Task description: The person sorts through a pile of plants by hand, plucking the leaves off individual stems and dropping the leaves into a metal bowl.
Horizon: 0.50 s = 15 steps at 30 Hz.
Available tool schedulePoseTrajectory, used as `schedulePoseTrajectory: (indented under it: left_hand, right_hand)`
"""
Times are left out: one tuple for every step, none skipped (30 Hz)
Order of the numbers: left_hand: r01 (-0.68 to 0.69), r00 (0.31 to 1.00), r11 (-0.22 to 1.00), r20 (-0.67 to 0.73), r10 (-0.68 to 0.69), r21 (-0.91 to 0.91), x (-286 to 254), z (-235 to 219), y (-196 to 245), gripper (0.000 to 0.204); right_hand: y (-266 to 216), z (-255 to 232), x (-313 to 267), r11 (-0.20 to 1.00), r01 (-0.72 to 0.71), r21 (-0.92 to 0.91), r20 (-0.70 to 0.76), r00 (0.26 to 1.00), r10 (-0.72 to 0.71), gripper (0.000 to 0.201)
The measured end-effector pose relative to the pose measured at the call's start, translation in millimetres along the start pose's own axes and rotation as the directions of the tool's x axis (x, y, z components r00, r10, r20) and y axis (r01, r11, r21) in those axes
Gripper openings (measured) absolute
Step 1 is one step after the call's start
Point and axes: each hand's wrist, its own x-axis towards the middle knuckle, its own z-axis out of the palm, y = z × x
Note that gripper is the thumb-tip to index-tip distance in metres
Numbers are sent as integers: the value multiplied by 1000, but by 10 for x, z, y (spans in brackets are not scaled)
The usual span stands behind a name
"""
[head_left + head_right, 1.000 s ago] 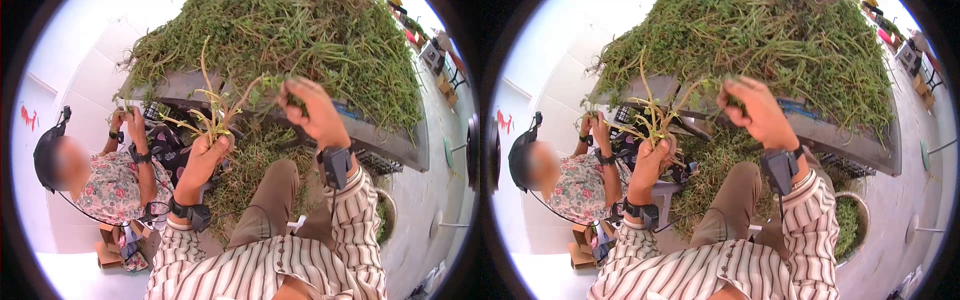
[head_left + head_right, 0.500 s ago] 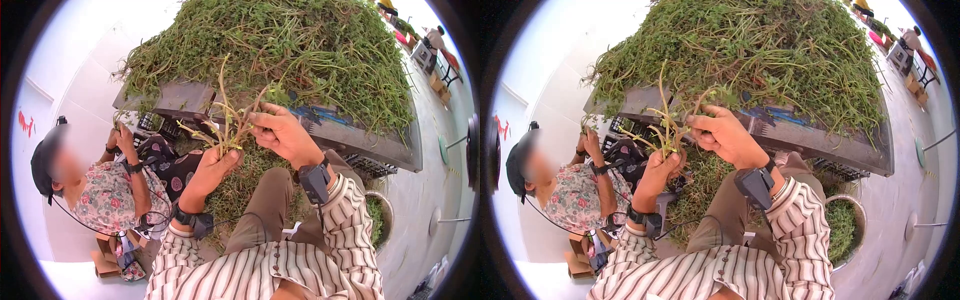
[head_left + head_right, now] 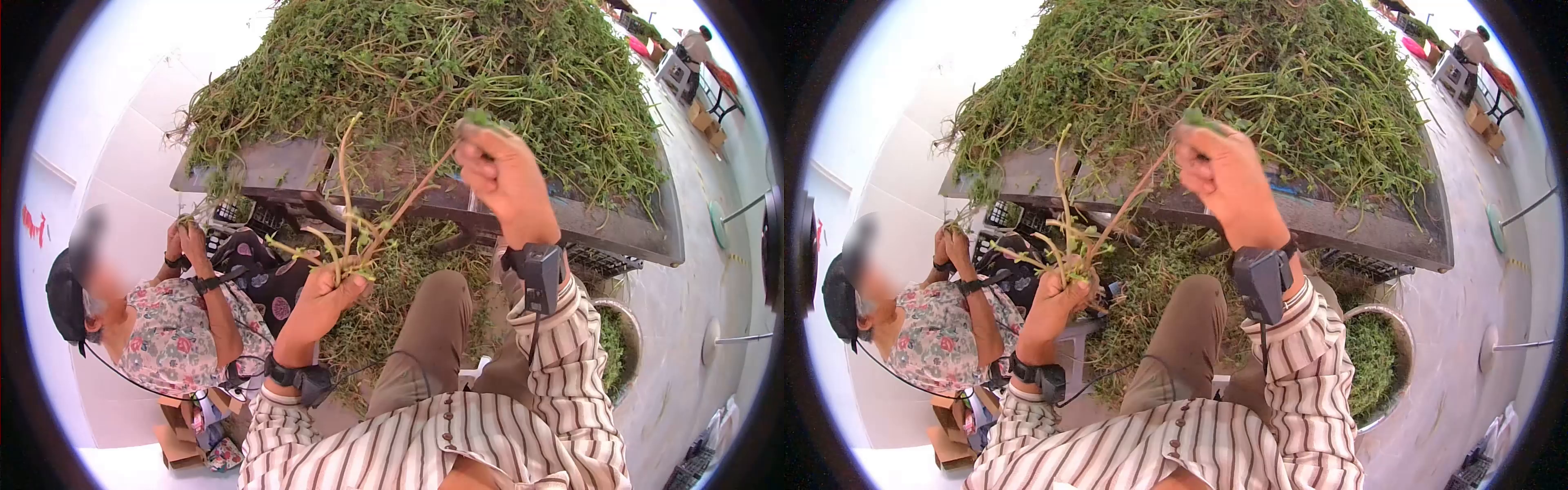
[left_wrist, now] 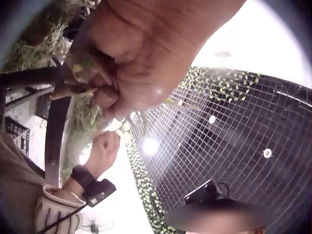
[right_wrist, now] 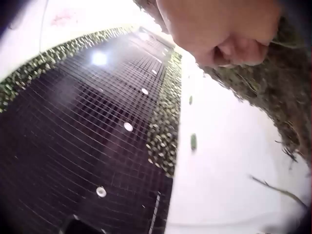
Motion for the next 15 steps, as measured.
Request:
schedulePoseTrajectory:
  left_hand:
    - [5,1000,1000,7,-5,1,-34,-18,-7,27]
    - [-6,999,998,-41,3,-59,-106,-11,38,21]
    - [1,999,998,-38,-3,-61,-127,-69,7,21]
    - [23,993,995,-115,-34,-92,-139,-162,-40,19]
    - [42,978,991,-196,-66,-129,-158,-210,-74,17]
    - [27,957,994,-283,-56,-104,-147,-187,-49,19]
    - [30,952,994,-301,-62,-110,-115,-178,-37,19]
    - [11,953,994,-299,-43,-107,-62,-170,-18,20]
    - [-5,956,995,-292,-25,-102,-22,-164,-7,20]
    - [-20,955,994,-297,-14,-108,30,-143,-23,25]
    - [-18,953,994,-301,-14,-104,88,-120,-15,25]
    - [-56,964,993,-265,27,-103,148,-98,-2,25]
    - [-93,971,990,-228,67,-105,192,-85,11,24]
    - [-60,973,992,-229,34,-108,210,-81,42,21]
    - [-60,973,992,-230,34,-107,236,-60,46,21]
  right_hand:
    - [7,-107,-9,737,347,-581,97,928,-360,7]
    - [-9,-336,120,990,128,53,-81,989,-123,7]
    - [-28,-537,236,725,-87,683,-68,981,181,6]
    - [-124,-561,238,693,-84,716,-74,978,195,7]
    - [-140,-498,219,694,-91,714,-69,978,199,7]
    - [-138,-355,180,779,-123,615,-98,968,230,7]
    - [-111,-195,140,846,-161,509,-124,958,257,7]
    - [-21,-63,94,835,-210,509,-89,952,293,6]
    - [58,72,41,827,-223,516,-74,950,303,6]
    - [118,190,-9,812,-308,495,31,941,337,5]
    - [157,284,-50,799,-382,464,130,922,365,5]
    - [176,370,-93,799,-380,466,130,923,363,5]
    - [189,448,-135,781,-458,425,171,888,427,5]
    - [207,510,-168,757,-532,380,208,846,490,6]
    - [236,562,-197,756,-533,381,209,846,490,6]
